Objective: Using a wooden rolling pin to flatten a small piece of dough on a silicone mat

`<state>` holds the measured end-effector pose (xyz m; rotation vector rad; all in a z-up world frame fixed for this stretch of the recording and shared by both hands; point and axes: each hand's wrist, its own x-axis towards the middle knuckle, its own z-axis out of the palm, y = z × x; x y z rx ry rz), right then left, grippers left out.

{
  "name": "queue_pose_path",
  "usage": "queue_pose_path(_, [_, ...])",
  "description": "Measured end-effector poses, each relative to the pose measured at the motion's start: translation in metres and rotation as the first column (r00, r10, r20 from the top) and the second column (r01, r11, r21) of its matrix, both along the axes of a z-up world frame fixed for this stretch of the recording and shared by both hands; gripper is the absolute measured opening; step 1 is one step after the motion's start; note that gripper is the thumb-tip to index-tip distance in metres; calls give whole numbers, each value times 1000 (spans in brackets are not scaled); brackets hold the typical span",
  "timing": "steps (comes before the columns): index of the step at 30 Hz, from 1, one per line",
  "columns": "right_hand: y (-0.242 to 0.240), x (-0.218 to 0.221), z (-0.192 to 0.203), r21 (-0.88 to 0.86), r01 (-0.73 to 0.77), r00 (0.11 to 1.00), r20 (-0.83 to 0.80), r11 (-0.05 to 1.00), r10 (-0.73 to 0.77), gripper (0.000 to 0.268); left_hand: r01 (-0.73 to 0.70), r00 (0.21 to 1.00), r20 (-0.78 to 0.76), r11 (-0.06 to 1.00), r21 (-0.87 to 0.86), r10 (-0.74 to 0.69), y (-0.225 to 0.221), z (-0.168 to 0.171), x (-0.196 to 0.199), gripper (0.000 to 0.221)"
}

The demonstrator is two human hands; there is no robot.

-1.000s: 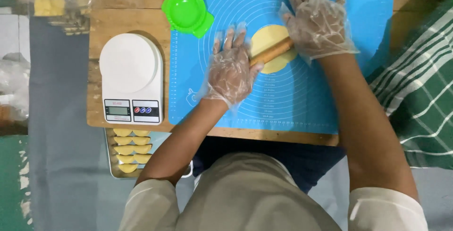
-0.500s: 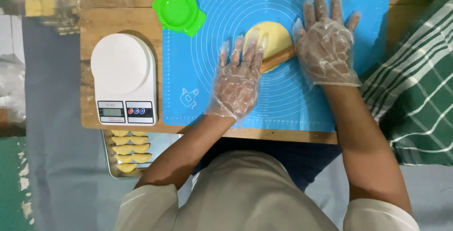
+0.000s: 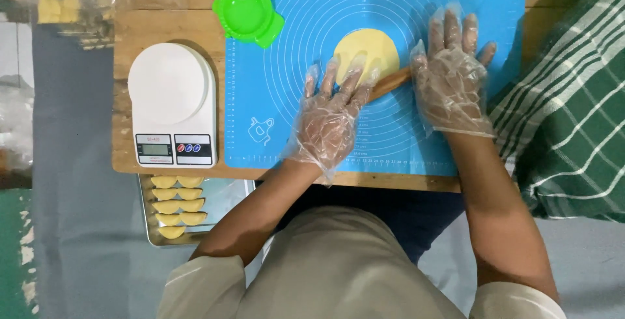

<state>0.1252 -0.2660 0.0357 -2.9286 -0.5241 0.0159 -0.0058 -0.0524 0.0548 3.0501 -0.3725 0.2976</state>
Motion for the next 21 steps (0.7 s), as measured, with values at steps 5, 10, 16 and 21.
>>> queue_pose_path(5, [-16,-21,-19,55,-54,965,259,997,38,62,-93,979,-181,995,17,95,-5,-15,2,71])
queue_pose_path(10, [-4,-50,48,-32,84,996,24,996,-83,57,-199,976,-129,955,-220,173,-10,-6,-4,65])
queue_pose_path(16, [-1,-54,57,-130,157,983,-70,979,-167,50,-188,947,-275,981,-56,166,6,-10,6,58])
queue_pose_path(21, [25,-39,73,-99,101,985,-132,990,-114,53,-148,945,-289,988,45,155,40,20,24,53])
